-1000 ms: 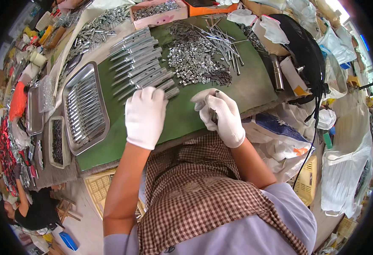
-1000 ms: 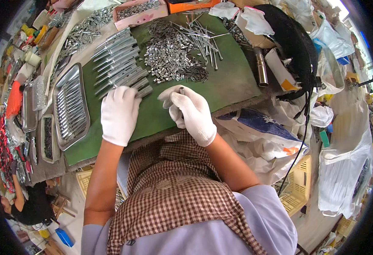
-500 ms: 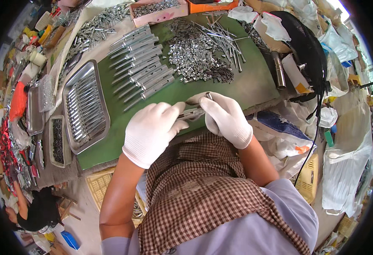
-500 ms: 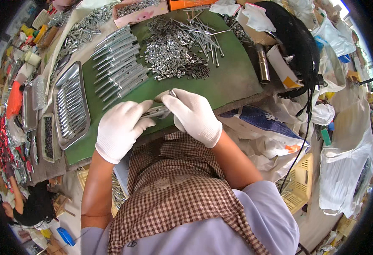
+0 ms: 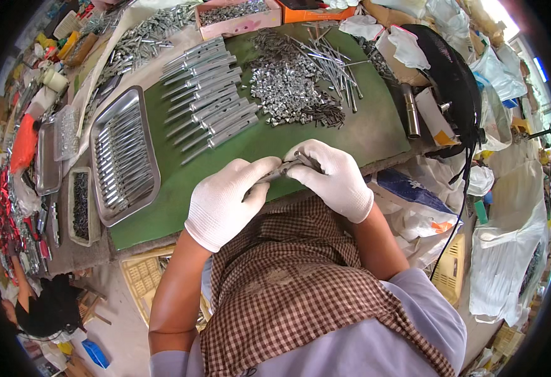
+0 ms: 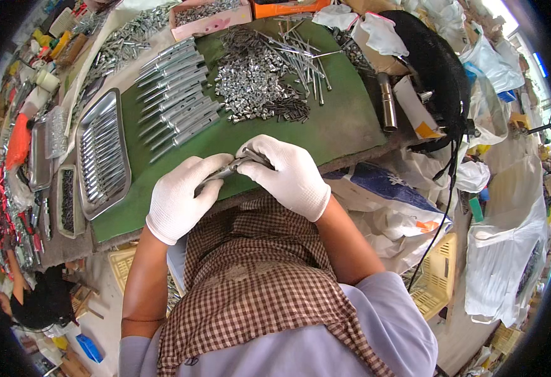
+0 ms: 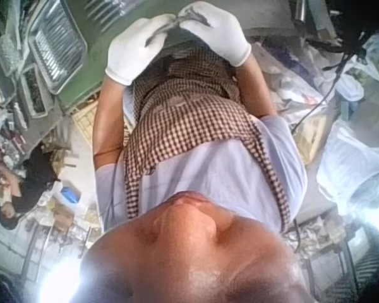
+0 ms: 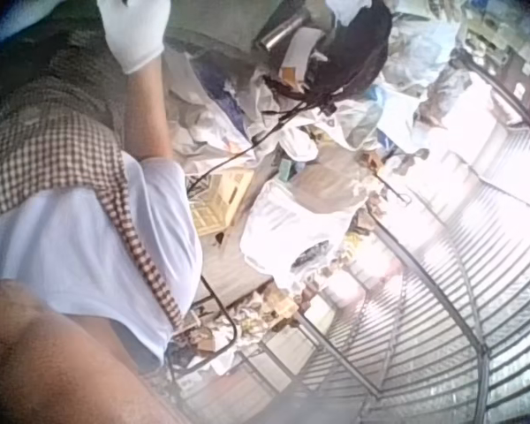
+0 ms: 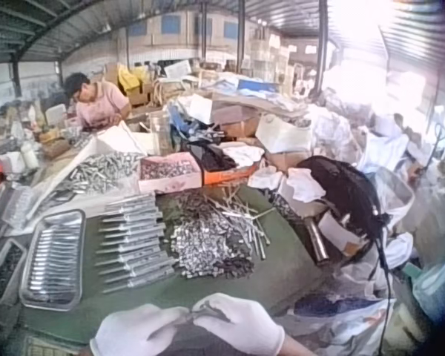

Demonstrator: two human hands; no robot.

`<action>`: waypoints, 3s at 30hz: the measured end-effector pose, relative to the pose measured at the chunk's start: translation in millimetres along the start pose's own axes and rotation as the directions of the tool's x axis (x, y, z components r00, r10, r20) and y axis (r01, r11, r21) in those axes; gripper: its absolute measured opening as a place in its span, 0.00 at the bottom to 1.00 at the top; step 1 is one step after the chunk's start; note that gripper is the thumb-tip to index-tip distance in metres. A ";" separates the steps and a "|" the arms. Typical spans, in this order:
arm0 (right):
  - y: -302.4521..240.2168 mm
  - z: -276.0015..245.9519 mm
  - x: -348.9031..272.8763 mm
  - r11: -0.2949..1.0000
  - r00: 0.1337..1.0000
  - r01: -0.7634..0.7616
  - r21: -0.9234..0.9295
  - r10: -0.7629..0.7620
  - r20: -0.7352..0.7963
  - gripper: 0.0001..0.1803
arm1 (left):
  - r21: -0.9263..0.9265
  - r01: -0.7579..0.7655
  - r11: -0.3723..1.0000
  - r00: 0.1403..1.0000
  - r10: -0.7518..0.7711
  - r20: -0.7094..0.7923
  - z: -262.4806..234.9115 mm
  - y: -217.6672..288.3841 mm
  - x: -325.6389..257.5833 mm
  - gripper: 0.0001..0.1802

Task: The person assembles metal hardware by picking up small metal pins and fittings and inserting them into metal tubes by hand on the table.

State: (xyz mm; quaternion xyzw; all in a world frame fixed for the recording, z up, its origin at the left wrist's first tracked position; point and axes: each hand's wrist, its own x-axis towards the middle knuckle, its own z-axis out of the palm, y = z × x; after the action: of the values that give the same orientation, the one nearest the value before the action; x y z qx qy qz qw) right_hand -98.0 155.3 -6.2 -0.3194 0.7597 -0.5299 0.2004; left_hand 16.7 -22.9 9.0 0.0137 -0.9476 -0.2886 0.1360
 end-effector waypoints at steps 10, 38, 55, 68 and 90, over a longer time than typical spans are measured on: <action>8.5 -21.8 36.3 0.933 0.959 0.196 -0.300 -0.246 -0.138 0.09 | 0.340 -0.045 0.940 0.999 0.035 0.034 9.3 7.7 -1.7 0.12; 16.5 -1.6 8.2 0.833 0.942 0.316 -0.454 -0.331 0.048 0.07 | 0.343 0.089 0.935 0.981 -0.142 0.131 18.1 14.9 1.6 0.09; 19.7 -33.8 18.5 0.866 0.929 0.088 -0.493 -0.250 -0.273 0.06 | 0.346 0.111 0.932 0.979 -0.163 0.124 18.5 16.7 1.3 0.09; 24.6 -38.4 25.4 0.757 0.947 -0.111 -0.644 -0.115 -0.299 0.05 | 0.338 0.118 0.934 0.977 -0.169 0.127 18.6 18.7 3.0 0.08; 6.2 -1.0 8.9 0.899 0.991 0.134 -0.418 -0.128 0.042 0.09 | 0.343 0.087 0.935 0.979 -0.144 0.147 17.0 16.7 1.4 0.12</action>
State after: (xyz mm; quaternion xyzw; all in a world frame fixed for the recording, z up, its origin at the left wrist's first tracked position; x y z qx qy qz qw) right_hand -106.7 151.2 -11.3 -0.4090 0.8311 -0.3644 0.0961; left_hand 11.7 0.1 4.9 0.0678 -0.9885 -0.1309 0.0333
